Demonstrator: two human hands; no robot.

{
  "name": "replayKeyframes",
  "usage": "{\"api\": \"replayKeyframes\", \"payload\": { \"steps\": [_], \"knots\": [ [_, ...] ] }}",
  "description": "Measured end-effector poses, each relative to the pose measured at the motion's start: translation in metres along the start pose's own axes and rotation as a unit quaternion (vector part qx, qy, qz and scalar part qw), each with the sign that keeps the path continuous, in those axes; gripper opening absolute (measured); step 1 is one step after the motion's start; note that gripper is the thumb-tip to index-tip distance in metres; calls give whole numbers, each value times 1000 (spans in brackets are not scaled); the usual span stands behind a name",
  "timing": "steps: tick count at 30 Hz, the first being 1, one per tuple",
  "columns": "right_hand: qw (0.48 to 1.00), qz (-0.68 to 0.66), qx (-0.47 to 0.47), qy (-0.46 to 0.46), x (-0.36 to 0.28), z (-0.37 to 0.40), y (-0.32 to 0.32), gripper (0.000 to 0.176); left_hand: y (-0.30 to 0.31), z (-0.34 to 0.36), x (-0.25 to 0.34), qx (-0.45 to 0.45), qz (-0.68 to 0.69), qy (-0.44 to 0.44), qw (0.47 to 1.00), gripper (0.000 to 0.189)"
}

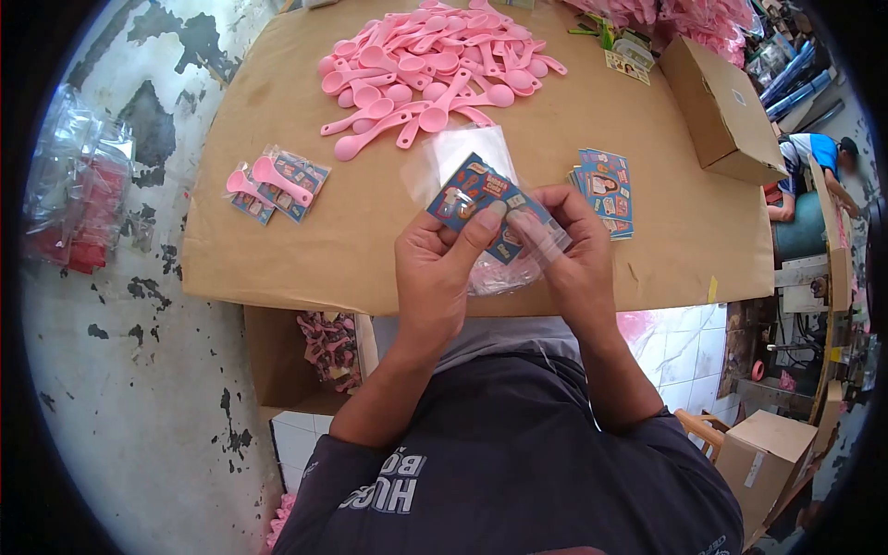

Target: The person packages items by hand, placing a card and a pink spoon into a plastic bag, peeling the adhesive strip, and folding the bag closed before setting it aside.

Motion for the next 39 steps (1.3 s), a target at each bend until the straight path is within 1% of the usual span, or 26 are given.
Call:
{"api": "replayKeyframes", "payload": {
  "steps": [1, 2, 4, 5, 7, 8, 10, 12, 14, 16, 20, 21, 22, 24, 26, 28, 29, 30, 31, 32, 34, 35, 36, 37, 38, 39],
  "knots": [
    [1000, 11, 16, 12, -1, 1, -1, 18, -2, 1, 0, -7, -21, 7, 1000, 35],
    [1000, 12, 15, 13, -1, 2, -1, 18, -4, 1, 0, -7, -21, 7, 1000, 35],
    [999, 5, -33, -31, 2, 5, -5, 18, -12, -1, 5, -15, -6, -25, 1000, 51],
    [999, 6, -34, -31, 0, 7, -5, 18, -14, -2, 7, -14, -6, -26, 1000, 51],
    [996, -16, -48, -68, 1, 10, -7, 16, -20, -5, 14, -37, 84, -60, 994, 57],
    [996, -16, -50, -67, 2, 11, -7, 16, -20, -7, 15, -36, 84, -61, 994, 57],
    [990, -26, -71, -122, 10, 14, -7, 18, -23, -9, 17, -93, 121, -55, 987, 61],
    [988, -27, -75, -135, 6, 16, -8, 19, -26, -10, 15, -99, 134, -54, 985, 59],
    [985, -29, -78, -150, 6, 16, -12, 20, -29, -9, 11, -111, 186, -31, 976, 59],
    [998, -25, -26, -58, -1, 11, -13, 22, -29, -8, 9, -123, 182, -25, 975, 60],
    [999, -36, -5, -31, 11, 8, -10, 24, -36, -6, 4, -167, 151, -22, 974, 63],
    [1000, -19, 4, -8, 7, 7, -10, 24, -37, -5, 2, -167, 150, -19, 974, 63],
    [1000, -3, 13, 16, 4, 8, -10, 24, -38, -4, 1, -162, 145, -13, 976, 62],
    [999, 9, 29, 28, 7, 7, -10, 25, -41, -2, 2, -160, 141, -7, 977, 61],
    [998, 23, 42, 42, 5, 5, -13, 25, -40, -1, 3, -136, 137, -2, 981, 58],
    [978, 88, 143, 124, -12, 8, -12, 29, -35, -4, 9, -121, 125, -10, 985, 54],
    [978, 90, 140, 126, -18, 9, -11, 29, -30, -6, 12, -106, 112, -18, 988, 51],
    [943, 207, 135, 223, -35, 13, -11, 29, -25, -8, 15, -104, 114, -23, 988, 51],
    [885, 318, 127, 316, -47, 17, -13, 29, -16, -11, 18, -68, 146, -31, 986, 47],
    [884, 319, 120, 319, -48, 17, -9, 29, -5, -13, 21, -31, 177, -40, 983, 43],
    [849, 369, -6, 379, -50, 19, -13, 26, 18, -19, 32, -8, 193, -48, 980, 40],
    [852, 378, -5, 362, -57, 16, -10, 19, 31, -22, 38, 16, 214, -62, 975, 38],
    [850, 380, -6, 364, -63, 10, -3, 19, 42, -24, 45, 39, 236, -76, 968, 36],
    [858, 401, -10, 322, -66, -3, 7, 18, 50, -25, 52, 63, 215, -91, 970, 35],
    [863, 421, -12, 280, -69, -18, 13, 17, 52, -24, 56, 61, 218, -93, 970, 35],
    [852, 447, -14, 273, -76, -36, 13, 16, 53, -22, 59, 64, 220, -98, 969, 37]
  ]
}}
Point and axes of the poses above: each hand's wrist, its own z-axis away from the middle knuckle, its own y-axis out of the back of the hand, x = y × z, the point moved 5 cm from there along -z, towards the middle knuckle, and after that the axes turned 15 degrees about z, right-handed, at the moved point
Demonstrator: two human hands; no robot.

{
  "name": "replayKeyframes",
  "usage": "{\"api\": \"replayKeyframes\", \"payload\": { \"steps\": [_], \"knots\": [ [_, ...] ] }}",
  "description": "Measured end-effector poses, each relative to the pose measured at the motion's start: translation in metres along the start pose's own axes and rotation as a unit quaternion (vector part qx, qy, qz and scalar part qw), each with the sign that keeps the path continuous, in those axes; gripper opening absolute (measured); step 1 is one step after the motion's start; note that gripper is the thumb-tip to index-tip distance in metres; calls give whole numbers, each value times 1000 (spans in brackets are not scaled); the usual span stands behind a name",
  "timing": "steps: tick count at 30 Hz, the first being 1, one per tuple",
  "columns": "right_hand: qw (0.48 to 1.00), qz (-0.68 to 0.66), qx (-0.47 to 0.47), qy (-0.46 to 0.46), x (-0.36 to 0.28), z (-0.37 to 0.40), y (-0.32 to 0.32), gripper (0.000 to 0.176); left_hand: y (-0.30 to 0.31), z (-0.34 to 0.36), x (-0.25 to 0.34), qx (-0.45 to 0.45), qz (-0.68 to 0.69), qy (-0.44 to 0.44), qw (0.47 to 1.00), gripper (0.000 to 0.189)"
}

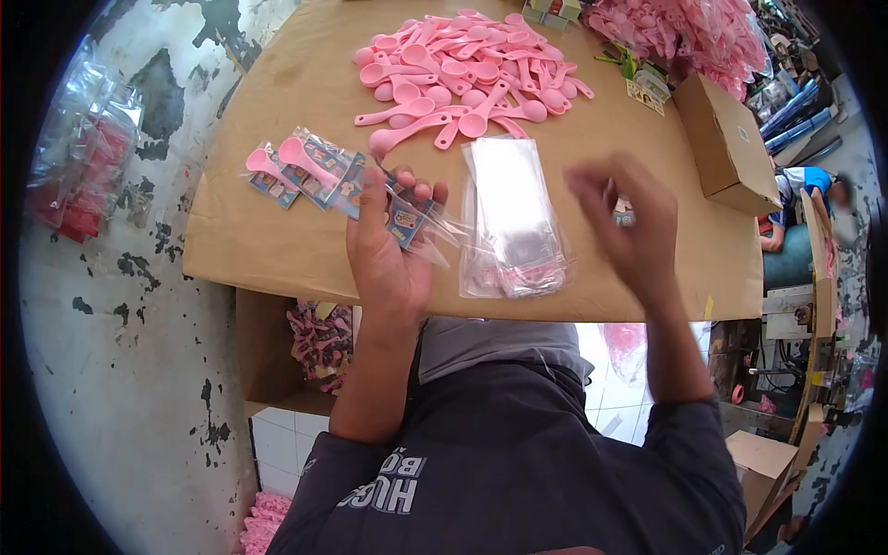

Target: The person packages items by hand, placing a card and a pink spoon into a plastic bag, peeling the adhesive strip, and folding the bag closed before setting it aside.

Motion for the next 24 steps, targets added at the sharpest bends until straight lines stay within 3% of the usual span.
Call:
{"api": "replayKeyframes", "payload": {
  "steps": [4, 7, 9, 10, 15, 19, 21, 24],
  "knots": [
    [995, 63, -34, 73, 35, -74, -34, 21, -10, 16, -5, -17, 4, 27, 999, 41],
    [975, 110, -83, 173, 66, -112, -92, 29, -13, 28, -11, -28, -13, 47, 998, 43],
    [928, 183, -100, 309, 68, -123, -120, 34, -12, 32, -7, -31, -22, 43, 998, 44],
    [927, 181, -95, 315, 70, -126, -121, 34, -9, 34, -5, -28, -20, 37, 999, 45],
    [947, 138, -148, 250, 78, -132, -121, 26, -6, 37, 3, -18, -30, 14, 999, 47],
    [971, 92, -117, 186, 78, -117, -92, 21, -8, 27, -2, -48, -32, 1, 998, 45],
    [989, 25, -67, 129, 61, -95, -56, 19, -11, 21, 2, -67, -9, -40, 997, 43],
    [986, -58, -153, -8, 31, -38, -4, 18, -11, 13, 5, -58, 15, -99, 993, 41]
  ]
}}
Point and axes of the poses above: each hand's wrist, its own z-axis away from the middle knuckle, its own y-axis out of the back of the hand, x = y × z, the point moved 5 cm from there along -z, towards the middle knuckle, and after that the axes turned 15 degrees about z, right-handed, at the moved point
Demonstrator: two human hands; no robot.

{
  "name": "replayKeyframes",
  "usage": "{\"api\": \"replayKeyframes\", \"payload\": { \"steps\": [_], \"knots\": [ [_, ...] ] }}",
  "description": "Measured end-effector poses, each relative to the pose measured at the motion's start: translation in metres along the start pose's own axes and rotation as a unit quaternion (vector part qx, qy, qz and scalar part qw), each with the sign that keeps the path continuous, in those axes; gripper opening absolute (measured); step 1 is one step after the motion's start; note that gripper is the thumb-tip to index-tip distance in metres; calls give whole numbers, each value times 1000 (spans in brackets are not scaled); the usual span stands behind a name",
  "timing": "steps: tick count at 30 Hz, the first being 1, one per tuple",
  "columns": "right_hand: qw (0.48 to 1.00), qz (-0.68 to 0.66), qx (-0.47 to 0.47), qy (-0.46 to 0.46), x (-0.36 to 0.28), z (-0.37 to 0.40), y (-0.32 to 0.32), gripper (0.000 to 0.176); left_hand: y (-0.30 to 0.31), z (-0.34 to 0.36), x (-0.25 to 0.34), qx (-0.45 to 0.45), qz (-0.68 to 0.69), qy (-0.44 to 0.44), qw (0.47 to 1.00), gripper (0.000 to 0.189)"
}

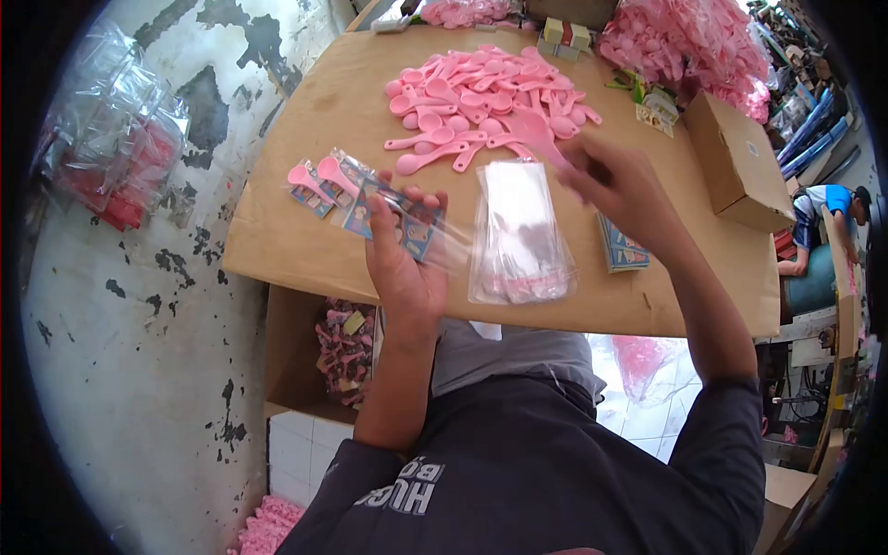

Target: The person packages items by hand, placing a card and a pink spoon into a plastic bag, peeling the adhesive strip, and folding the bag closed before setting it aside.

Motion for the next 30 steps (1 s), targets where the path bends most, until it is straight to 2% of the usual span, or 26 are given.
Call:
{"api": "replayKeyframes", "payload": {
  "steps": [3, 5, 7, 9, 12, 16, 18, 19, 21, 25, 28, 30],
  "knots": [
    [978, -122, -122, -120, -8, 75, -4, 16, -8, -5, -5, -23, 15, -23, 999, 42],
    [958, -207, -108, -165, -8, 118, -19, 22, -11, -5, -16, -33, 20, -21, 999, 43],
    [951, -252, -70, -165, -7, 142, -37, 29, -16, -1, -26, -51, 20, -3, 998, 45],
    [941, -279, -66, -177, -10, 147, -50, 28, -19, 4, -39, -49, 7, 15, 999, 48],
    [936, -321, -16, -144, -18, 138, -52, 22, -24, 19, -57, -54, -35, 60, 996, 52],
    [961, -265, -18, -81, -13, 129, -51, 23, -36, 36, -77, -77, -79, 100, 989, 54],
    [868, -488, 21, -91, -9, 128, -60, 28, -39, 41, -86, -78, -81, 110, 988, 53],
    [867, -490, 12, -89, -10, 127, -62, 28, -39, 41, -86, -73, -83, 102, 989, 53],
    [832, -546, 30, -87, -10, 126, -63, 28, -35, 43, -94, -37, -18, 150, 988, 52],
    [827, -548, 46, -116, 3, 129, -70, 23, -32, 48, -102, -12, 24, 173, 985, 50],
    [850, -511, 71, -108, 12, 127, -72, 21, -35, 54, -112, 13, 34, 193, 981, 49],
    [823, -550, 71, -121, 13, 125, -72, 22, -37, 56, -116, 24, 9, 196, 980, 48]
  ]
}}
Point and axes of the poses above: each hand's wrist, its own z-axis away from the middle knuckle, its own y-axis out of the back of the hand, x = y × z, the point moved 5 cm from there along -z, towards the middle knuckle, and after that the axes turned 15 degrees about z, right-handed, at the moved point
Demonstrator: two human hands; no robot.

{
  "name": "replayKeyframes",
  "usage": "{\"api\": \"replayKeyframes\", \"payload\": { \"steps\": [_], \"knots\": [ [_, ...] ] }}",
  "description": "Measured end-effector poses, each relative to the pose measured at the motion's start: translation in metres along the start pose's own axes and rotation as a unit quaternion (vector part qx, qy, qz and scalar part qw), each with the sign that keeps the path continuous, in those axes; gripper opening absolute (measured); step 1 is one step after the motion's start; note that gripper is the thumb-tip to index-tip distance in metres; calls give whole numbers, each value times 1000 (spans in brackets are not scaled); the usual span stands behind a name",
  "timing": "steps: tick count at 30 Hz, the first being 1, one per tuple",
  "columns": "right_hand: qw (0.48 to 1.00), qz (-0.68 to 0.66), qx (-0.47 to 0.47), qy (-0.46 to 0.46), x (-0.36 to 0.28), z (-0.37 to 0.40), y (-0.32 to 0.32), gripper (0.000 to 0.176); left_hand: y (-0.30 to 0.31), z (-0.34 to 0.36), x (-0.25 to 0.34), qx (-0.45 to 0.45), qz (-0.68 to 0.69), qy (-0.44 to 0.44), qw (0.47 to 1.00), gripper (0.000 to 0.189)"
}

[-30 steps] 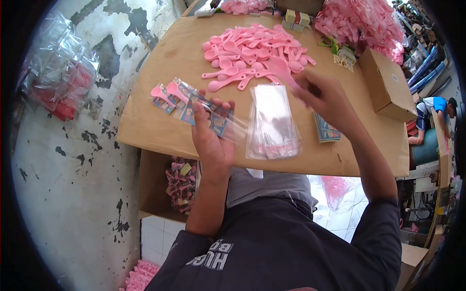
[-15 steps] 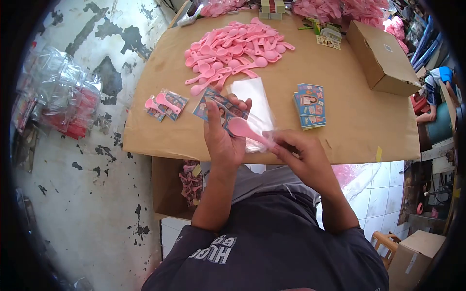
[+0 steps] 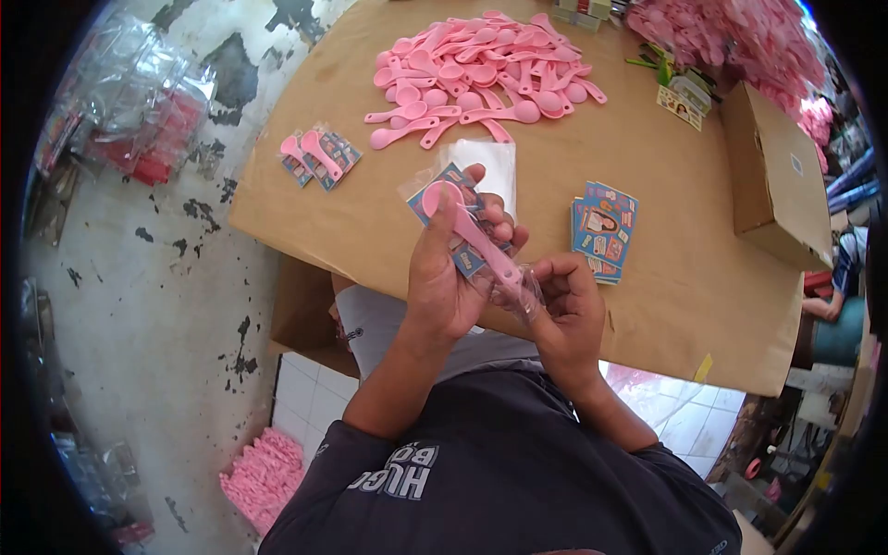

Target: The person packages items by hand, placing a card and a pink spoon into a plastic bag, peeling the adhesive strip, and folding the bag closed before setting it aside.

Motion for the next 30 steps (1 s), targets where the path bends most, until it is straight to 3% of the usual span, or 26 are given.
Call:
{"api": "replayKeyframes", "payload": {
  "steps": [7, 10, 13, 15, 16, 18, 19, 21, 22, 25, 26, 27, 30],
  "knots": [
    [997, 17, -60, -36, 10, -10, 4, 23, 4, 4, 0, 27, -22, -14, 999, 46],
    [998, 24, -38, -41, 17, -16, 0, 30, 8, 6, 1, 33, -39, -10, 999, 45],
    [998, 61, -18, -20, 18, -19, -8, 37, 9, 11, 8, 13, -38, 6, 999, 45],
    [984, 143, 26, 108, 6, -20, -14, 45, 7, 14, 16, -11, -32, 18, 999, 44],
    [983, 145, 32, 109, -1, -23, -17, 45, 8, 15, 20, 2, -41, 25, 999, 44],
    [921, 313, 75, 218, -31, -21, -25, 47, 5, 16, 28, 14, -48, 41, 998, 44],
    [919, 318, 82, 216, -33, -21, -25, 47, 3, 15, 33, 36, -61, 37, 997, 45],
    [835, 407, 22, 370, -45, -13, -34, 36, 2, 13, 43, 53, -68, 38, 996, 45],
    [832, 409, 5, 374, -49, -9, -35, 21, 2, 12, 51, 54, -63, 35, 996, 46],
    [862, 349, -11, 367, -58, -2, -28, 12, 0, 13, 70, 35, -51, 43, 997, 49],
    [857, 389, -5, 339, -62, -2, -23, 27, -1, 13, 73, 27, -50, 62, 996, 51],
    [853, 397, 0, 338, -66, -5, -26, 27, -2, 14, 74, 18, -50, 83, 995, 53],
    [762, 558, 37, 327, -74, -17, -43, 45, -5, 18, 70, -7, -15, 140, 990, 55]
  ]
}}
Point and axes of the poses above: each hand's wrist, its own z-axis away from the middle knuckle, its own y-axis out of the back of the hand, x = y × z, the point moved 5 cm from there along -z, towards the middle knuckle, and after that the axes turned 15 degrees about z, right-handed, at the moved point
